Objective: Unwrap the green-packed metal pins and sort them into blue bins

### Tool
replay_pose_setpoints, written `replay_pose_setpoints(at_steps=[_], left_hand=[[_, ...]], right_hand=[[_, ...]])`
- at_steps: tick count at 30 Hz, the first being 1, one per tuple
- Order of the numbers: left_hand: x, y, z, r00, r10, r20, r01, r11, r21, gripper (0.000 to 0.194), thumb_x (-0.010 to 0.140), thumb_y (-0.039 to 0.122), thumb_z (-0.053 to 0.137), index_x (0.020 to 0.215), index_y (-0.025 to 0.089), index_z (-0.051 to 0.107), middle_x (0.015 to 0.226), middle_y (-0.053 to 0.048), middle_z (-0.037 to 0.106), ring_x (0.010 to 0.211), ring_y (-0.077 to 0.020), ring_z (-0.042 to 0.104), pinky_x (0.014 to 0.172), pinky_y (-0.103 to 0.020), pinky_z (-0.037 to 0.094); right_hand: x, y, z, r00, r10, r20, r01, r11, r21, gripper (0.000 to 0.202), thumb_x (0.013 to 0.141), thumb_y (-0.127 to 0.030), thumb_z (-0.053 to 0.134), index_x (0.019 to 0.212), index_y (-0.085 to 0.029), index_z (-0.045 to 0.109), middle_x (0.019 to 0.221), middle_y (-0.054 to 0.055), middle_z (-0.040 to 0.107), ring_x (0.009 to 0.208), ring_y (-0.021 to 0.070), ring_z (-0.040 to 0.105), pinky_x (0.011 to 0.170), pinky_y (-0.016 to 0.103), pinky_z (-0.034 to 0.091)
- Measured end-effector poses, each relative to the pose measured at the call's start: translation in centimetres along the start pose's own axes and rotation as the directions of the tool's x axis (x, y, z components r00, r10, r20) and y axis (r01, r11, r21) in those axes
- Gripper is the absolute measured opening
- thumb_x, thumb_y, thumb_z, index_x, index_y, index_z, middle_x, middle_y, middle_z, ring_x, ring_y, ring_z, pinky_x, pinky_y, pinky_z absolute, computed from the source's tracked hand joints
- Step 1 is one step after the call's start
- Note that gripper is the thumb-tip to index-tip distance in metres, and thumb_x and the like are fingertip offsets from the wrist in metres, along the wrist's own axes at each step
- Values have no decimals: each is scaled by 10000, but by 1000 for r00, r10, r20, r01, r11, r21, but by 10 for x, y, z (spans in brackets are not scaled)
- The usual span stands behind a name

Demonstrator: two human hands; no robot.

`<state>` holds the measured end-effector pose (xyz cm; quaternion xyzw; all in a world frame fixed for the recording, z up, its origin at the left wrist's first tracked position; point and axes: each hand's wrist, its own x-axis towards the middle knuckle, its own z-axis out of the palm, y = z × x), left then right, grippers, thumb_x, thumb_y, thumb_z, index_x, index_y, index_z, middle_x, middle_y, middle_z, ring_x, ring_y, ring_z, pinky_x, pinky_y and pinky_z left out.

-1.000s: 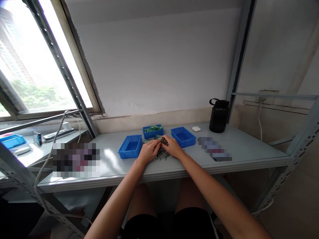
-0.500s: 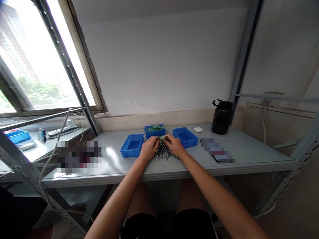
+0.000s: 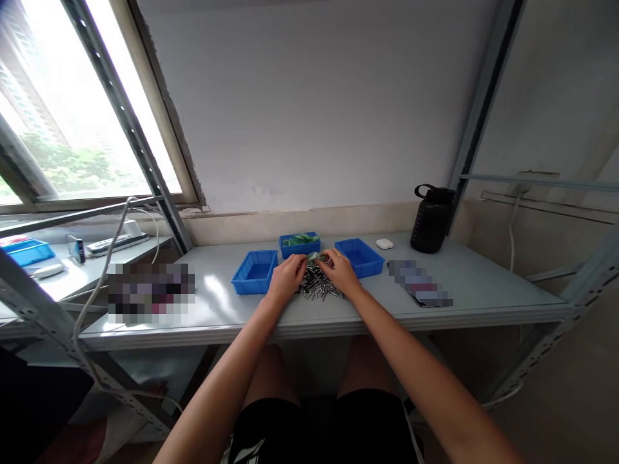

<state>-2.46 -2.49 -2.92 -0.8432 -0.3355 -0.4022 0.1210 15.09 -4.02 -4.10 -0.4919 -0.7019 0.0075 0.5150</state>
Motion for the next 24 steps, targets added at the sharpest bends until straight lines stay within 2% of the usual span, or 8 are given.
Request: replay_pose_setpoints(at_steps=[5, 8, 14, 17, 20, 24], left_hand=[[0, 0, -2, 1000, 10, 15, -10, 1000, 9, 237, 936, 286, 353, 1021, 198, 555, 894, -33, 621, 831, -135, 596, 664, -206, 441], [0, 2, -4, 1000, -1, 27, 0, 1000, 22, 257, 939, 290, 342, 1046, 213, 563, 902, -34, 610, 857, -134, 592, 691, -202, 446], [-1, 0, -4, 1000, 4, 31, -4, 1000, -18, 252, 930, 255, 360, 1069, 209, 566, 892, -38, 632, 861, -141, 599, 729, -220, 465], [-1, -1, -3, 1000, 3, 3, -3, 999, -49, 261, 923, 225, 362, 1099, 198, 554, 957, -45, 645, 903, -154, 599, 752, -244, 477], [-1, 0, -4, 1000, 8, -8, -9, 997, -79, 281, 912, 206, 362, 1122, 192, 549, 1010, -46, 639, 951, -163, 591, 786, -264, 485], [-2, 5, -7, 1000, 22, -6, -22, 993, -112, 325, 872, 161, 389, 1157, 186, 543, 1096, -51, 620, 1033, -174, 562, 863, -287, 475]], right_hand=[[-1, 0, 1, 997, 49, 54, -52, 996, 72, 261, 837, -443, 467, 893, -211, 571, 586, -22, 533, 547, 150, 508, 511, 237, 379], [-2, 0, 1, 997, 51, 49, -56, 993, 103, 268, 839, -439, 456, 932, -214, 569, 579, -22, 545, 539, 156, 520, 512, 243, 384], [-2, -3, -1, 994, 52, 92, -69, 980, 187, 255, 855, -368, 420, 1017, -218, 549, 721, 10, 635, 570, 165, 579, 581, 276, 446], [-2, -5, -2, 994, 28, 101, -45, 985, 166, 234, 845, -306, 418, 1003, -213, 564, 738, 19, 645, 623, 173, 600, 622, 286, 457], [-3, -8, -3, 994, -20, 108, 4, 990, 143, 218, 815, -260, 448, 982, -206, 578, 838, 36, 656, 716, 174, 610, 659, 284, 463], [-5, -9, -3, 991, -33, 129, 13, 988, 156, 220, 772, -232, 488, 973, -197, 571, 900, 45, 645, 750, 169, 602, 613, 256, 460]])
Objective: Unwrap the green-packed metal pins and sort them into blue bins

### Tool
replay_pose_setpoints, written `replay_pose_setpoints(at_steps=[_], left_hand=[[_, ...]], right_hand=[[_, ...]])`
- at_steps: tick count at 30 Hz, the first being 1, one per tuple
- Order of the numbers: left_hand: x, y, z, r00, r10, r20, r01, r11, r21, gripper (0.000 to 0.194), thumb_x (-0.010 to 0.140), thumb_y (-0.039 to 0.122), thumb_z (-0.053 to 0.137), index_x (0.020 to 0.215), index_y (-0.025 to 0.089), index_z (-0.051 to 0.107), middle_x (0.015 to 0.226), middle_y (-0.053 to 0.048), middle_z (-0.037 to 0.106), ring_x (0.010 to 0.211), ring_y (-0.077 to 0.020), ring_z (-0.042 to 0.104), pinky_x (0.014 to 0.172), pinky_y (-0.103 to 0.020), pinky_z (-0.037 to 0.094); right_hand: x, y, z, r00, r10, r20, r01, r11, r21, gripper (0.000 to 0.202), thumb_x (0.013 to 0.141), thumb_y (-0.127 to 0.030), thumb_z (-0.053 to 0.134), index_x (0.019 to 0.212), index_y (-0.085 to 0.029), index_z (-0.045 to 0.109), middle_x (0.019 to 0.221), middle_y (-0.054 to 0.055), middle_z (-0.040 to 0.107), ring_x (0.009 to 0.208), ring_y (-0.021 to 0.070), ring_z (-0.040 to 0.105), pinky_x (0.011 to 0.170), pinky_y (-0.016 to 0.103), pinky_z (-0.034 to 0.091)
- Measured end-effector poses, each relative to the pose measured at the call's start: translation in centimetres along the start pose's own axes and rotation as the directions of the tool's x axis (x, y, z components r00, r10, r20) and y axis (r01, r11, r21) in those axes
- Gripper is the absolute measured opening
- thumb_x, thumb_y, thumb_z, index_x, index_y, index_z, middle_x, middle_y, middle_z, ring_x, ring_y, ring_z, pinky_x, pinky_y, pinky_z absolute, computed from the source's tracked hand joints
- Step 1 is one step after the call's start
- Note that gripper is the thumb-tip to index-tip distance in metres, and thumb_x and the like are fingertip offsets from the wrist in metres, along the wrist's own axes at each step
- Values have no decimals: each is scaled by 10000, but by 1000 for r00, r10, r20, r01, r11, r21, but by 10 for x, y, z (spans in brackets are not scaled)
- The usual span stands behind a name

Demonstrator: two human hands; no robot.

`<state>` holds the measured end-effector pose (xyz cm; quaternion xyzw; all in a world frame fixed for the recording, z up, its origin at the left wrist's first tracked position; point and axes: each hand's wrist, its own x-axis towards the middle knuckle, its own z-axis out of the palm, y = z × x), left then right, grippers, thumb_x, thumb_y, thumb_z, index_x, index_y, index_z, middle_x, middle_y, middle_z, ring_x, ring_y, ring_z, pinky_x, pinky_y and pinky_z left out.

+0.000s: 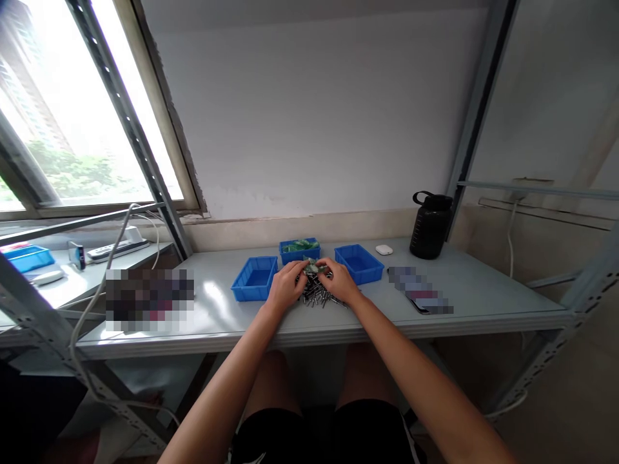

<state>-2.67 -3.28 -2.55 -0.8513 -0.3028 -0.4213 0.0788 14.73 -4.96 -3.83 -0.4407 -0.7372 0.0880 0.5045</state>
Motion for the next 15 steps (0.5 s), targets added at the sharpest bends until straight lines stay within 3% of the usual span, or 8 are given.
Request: replay_pose_setpoints(at_steps=[8, 15], left_hand=[[0, -5, 3, 1000, -11, -25, 11, 1000, 4, 290, 905, 225, 380, 1131, 194, 559, 1066, -55, 628, 1004, -163, 574, 848, -279, 485], [0, -11, 5, 999, -46, 17, 44, 993, 114, 217, 896, 192, 392, 1025, 206, 567, 966, -49, 613, 936, -161, 571, 796, -263, 476]], right_hand=[[0, -1, 0, 1000, 8, 16, -9, 999, 41, 199, 758, -251, 511, 935, -192, 580, 897, 57, 629, 774, 177, 599, 608, 261, 481], [13, 4, 5, 987, -4, -158, -3, 999, -45, 200, 817, -319, 468, 836, -198, 626, 840, 58, 662, 774, 193, 609, 672, 296, 477]])
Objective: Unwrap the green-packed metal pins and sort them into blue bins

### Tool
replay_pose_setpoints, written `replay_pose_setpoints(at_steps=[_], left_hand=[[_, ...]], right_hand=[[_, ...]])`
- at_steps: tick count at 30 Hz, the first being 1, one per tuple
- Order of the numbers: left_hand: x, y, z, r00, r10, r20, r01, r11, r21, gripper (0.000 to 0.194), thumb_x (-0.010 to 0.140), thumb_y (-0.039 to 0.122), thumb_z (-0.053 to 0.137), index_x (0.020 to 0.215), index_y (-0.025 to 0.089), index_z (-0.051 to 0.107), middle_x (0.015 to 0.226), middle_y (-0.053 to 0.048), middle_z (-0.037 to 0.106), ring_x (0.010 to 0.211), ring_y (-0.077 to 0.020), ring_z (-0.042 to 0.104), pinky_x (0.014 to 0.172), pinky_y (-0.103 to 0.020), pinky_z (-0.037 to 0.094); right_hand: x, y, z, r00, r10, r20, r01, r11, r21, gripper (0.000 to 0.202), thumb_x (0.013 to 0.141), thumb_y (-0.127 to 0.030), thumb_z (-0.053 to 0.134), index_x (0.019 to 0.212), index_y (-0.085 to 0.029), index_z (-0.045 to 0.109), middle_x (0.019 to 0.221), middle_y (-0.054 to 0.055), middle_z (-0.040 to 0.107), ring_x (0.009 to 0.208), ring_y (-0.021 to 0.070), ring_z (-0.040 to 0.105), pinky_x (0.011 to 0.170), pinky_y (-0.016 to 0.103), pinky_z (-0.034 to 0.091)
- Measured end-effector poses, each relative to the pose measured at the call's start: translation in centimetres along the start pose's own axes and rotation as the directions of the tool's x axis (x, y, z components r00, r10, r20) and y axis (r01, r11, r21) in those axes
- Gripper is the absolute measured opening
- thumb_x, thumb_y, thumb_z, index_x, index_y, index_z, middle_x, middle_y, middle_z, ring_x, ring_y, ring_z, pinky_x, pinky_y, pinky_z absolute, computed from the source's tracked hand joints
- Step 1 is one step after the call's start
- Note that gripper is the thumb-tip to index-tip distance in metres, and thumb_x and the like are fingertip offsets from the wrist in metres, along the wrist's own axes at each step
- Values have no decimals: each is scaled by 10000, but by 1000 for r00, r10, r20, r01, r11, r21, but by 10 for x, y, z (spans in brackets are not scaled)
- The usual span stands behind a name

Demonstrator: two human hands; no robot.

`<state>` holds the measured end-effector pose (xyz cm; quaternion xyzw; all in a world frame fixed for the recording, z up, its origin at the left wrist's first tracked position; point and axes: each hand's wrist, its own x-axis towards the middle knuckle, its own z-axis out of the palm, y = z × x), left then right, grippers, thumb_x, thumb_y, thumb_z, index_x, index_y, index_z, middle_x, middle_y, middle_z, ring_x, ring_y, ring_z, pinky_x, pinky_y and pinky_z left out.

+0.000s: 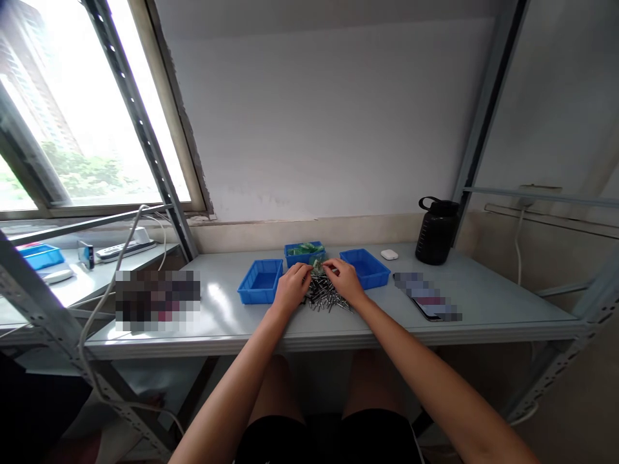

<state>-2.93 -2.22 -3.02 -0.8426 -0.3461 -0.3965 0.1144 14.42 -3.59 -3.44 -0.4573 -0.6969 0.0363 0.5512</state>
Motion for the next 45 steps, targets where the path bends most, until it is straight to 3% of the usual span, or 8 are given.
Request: replay_pose_setpoints(at_steps=[6, 12, 17, 23, 27, 32, 38, 45], left_hand=[[1, -4, 2, 992, -103, 71, 95, 989, 117, 129, 848, 169, 442, 868, 185, 569, 844, -63, 598, 851, -208, 554, 742, -312, 458], [0, -5, 5, 981, -102, 163, 81, 988, 129, 94, 817, 162, 474, 793, 189, 561, 838, -74, 601, 845, -223, 546, 740, -333, 444], [-2, -5, 7, 979, -110, 170, 83, 984, 156, 90, 813, 172, 479, 779, 186, 561, 843, -82, 614, 846, -236, 556, 725, -346, 448], [0, -5, 6, 964, -139, 228, 99, 979, 177, 96, 819, 171, 468, 788, 190, 557, 818, -59, 616, 810, -210, 582, 667, -294, 452], [-2, 2, -7, 970, -110, 216, 74, 983, 171, 118, 841, 177, 441, 826, 196, 556, 853, -59, 605, 820, -203, 579, 650, -283, 449], [-26, 13, -27, 969, -69, 237, 21, 980, 197, 116, 829, 189, 467, 871, 193, 575, 880, -84, 587, 889, -234, 543, 757, -332, 446], [-42, 19, -35, 911, -181, 370, 73, 955, 287, 285, 815, 135, 448, 1078, 195, 541, 1034, -97, 571, 1015, -252, 501, 823, -349, 428], [-11, 16, -22, 883, -190, 428, 17, 926, 376, 302, 841, 47, 356, 1044, 170, 543, 1006, -97, 585, 945, -228, 539, 760, -311, 432]], right_hand=[[61, 12, 10, 992, 17, -125, -38, 985, -167, 201, 809, -237, 469, 966, -181, 582, 876, 73, 670, 775, 203, 610, 695, 306, 469], [90, 30, 39, 994, 98, 55, -49, 821, -569, 373, 838, -114, 394, 1189, -186, 499, 945, 126, 661, 829, 244, 602, 671, 320, 436], [84, 47, 59, 975, 164, 149, -50, 817, -574, 255, 859, -161, 430, 1038, -199, 608, 889, 113, 674, 844, 230, 601, 711, 311, 432], [89, 38, 55, 946, 155, 284, 30, 831, -555, 251, 835, -366, 517, 916, -170, 652, 900, 135, 667, 931, 279, 571, 796, 376, 427], [81, 14, 37, 969, 42, 245, 99, 839, -535, 329, 850, -241, 478, 1159, -155, 548, 1173, 148, 563, 1082, 263, 489, 910, 383, 373], [44, -11, 11, 934, -187, 306, 282, 909, -306, 227, 859, -219, 459, 1034, -191, 600, 1024, 76, 621, 1007, 205, 524, 906, 341, 396], [10, -6, 6, 961, -153, 229, 194, 967, -167, 191, 868, -184, 430, 946, -201, 603, 925, 50, 638, 932, 188, 552, 824, 317, 427], [5, -1, 15, 968, -105, 229, 150, 970, -190, 164, 837, -133, 458, 893, -183, 603, 881, 51, 635, 868, 175, 567, 782, 294, 422]])
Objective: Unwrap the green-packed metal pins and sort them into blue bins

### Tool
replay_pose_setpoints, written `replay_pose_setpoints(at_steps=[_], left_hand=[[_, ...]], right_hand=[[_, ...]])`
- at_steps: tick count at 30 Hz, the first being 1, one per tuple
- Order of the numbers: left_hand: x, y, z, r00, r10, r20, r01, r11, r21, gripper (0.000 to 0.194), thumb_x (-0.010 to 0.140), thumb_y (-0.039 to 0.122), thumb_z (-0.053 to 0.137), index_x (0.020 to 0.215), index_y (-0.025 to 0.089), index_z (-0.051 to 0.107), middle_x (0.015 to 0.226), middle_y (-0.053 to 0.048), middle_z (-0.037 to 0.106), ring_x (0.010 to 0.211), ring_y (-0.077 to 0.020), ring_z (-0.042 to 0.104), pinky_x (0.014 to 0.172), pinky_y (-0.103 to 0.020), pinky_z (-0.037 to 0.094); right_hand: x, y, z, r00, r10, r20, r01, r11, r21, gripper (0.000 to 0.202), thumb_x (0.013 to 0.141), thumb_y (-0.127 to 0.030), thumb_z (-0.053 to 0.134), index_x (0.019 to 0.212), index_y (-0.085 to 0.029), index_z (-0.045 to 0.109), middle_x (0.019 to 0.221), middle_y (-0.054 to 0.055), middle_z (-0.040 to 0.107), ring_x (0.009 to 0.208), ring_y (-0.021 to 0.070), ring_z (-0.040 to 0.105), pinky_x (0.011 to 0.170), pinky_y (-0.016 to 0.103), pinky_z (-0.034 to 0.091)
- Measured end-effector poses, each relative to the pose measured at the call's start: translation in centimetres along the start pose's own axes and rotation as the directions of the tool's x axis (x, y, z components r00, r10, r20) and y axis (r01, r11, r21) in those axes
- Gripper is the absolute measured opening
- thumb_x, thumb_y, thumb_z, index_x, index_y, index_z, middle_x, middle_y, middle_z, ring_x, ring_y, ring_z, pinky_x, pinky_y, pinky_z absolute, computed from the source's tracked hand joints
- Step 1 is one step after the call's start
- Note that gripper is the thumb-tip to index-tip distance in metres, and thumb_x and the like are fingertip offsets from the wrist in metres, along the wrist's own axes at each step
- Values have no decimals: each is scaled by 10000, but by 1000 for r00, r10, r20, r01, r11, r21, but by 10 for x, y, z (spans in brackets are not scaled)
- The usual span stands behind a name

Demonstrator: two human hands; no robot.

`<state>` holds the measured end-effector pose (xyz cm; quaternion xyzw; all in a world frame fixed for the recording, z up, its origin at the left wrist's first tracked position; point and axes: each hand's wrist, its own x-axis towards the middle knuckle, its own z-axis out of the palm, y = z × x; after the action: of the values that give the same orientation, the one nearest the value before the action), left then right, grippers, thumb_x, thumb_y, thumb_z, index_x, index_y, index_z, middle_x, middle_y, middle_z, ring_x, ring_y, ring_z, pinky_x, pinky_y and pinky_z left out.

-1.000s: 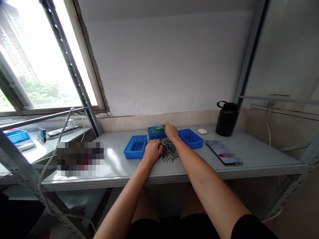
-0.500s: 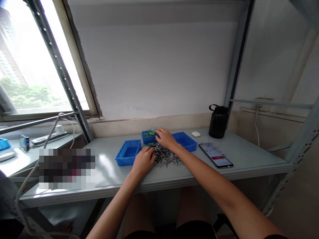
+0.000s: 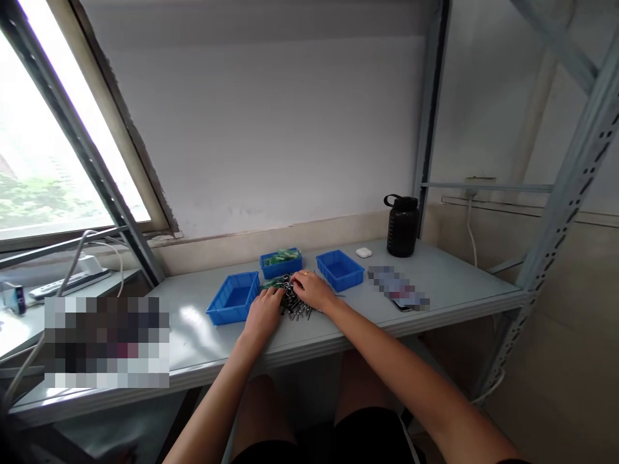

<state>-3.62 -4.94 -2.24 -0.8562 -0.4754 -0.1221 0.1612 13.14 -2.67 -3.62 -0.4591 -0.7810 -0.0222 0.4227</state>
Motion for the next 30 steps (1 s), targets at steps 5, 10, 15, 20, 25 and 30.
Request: replay_pose_setpoints(at_steps=[5, 10, 15, 20, 25, 30], left_hand=[[7, 3, 0, 994, 40, -102, -40, 999, 4, 284, 864, 77, 366, 1082, 168, 522, 979, -85, 604, 925, -231, 557, 743, -321, 432], [13, -2, 1, 978, 58, -198, -63, 998, -15, 211, 871, 116, 405, 1011, 179, 549, 921, -65, 609, 869, -219, 567, 709, -308, 435], [36, -1, 7, 974, 77, -215, -96, 992, -83, 179, 857, 119, 452, 978, 178, 569, 905, -62, 614, 852, -207, 568, 697, -296, 449], [43, -3, 13, 859, 70, -507, -165, 976, -145, 164, 873, 159, 456, 971, 186, 585, 1105, -102, 547, 1052, -236, 494, 863, -357, 415], [30, -6, 16, 843, 98, -529, -297, 904, -307, 215, 925, 184, 351, 1046, 193, 529, 935, -61, 555, 861, -154, 559, 749, -249, 451], [30, -4, 19, 857, 25, -515, -250, 894, -373, 187, 938, 215, 323, 1030, 168, 479, 894, -61, 564, 796, -159, 576, 701, -251, 450]], right_hand=[[0, -1, 1, 999, -10, 49, 11, 1000, -26, 176, 842, -117, 444, 903, -181, 596, 894, 52, 641, 888, 176, 562, 785, 290, 413], [-1, 5, 1, 998, -3, 60, 4, 1000, -20, 161, 839, -110, 448, 882, -178, 587, 868, 47, 638, 861, 169, 562, 758, 277, 404], [-2, 8, 2, 998, 13, 67, -10, 999, -37, 148, 846, -122, 434, 846, -175, 572, 820, 48, 617, 807, 169, 557, 721, 278, 401], [-3, 11, 3, 999, 53, 7, -53, 998, 14, 186, 837, -202, 476, 1011, -189, 543, 948, 61, 586, 890, 182, 552, 772, 296, 421], [-5, 10, 1, 989, 144, -38, -140, 984, 110, 457, 807, -366, 547, 1217, -198, 435, 1122, 97, 544, 904, 194, 559, 767, 319, 440], [-6, 6, -5, 995, 88, 54, -98, 966, 238, 281, 859, -405, 471, 1063, -218, 518, 923, 38, 625, 815, 178, 591, 687, 283, 432]])
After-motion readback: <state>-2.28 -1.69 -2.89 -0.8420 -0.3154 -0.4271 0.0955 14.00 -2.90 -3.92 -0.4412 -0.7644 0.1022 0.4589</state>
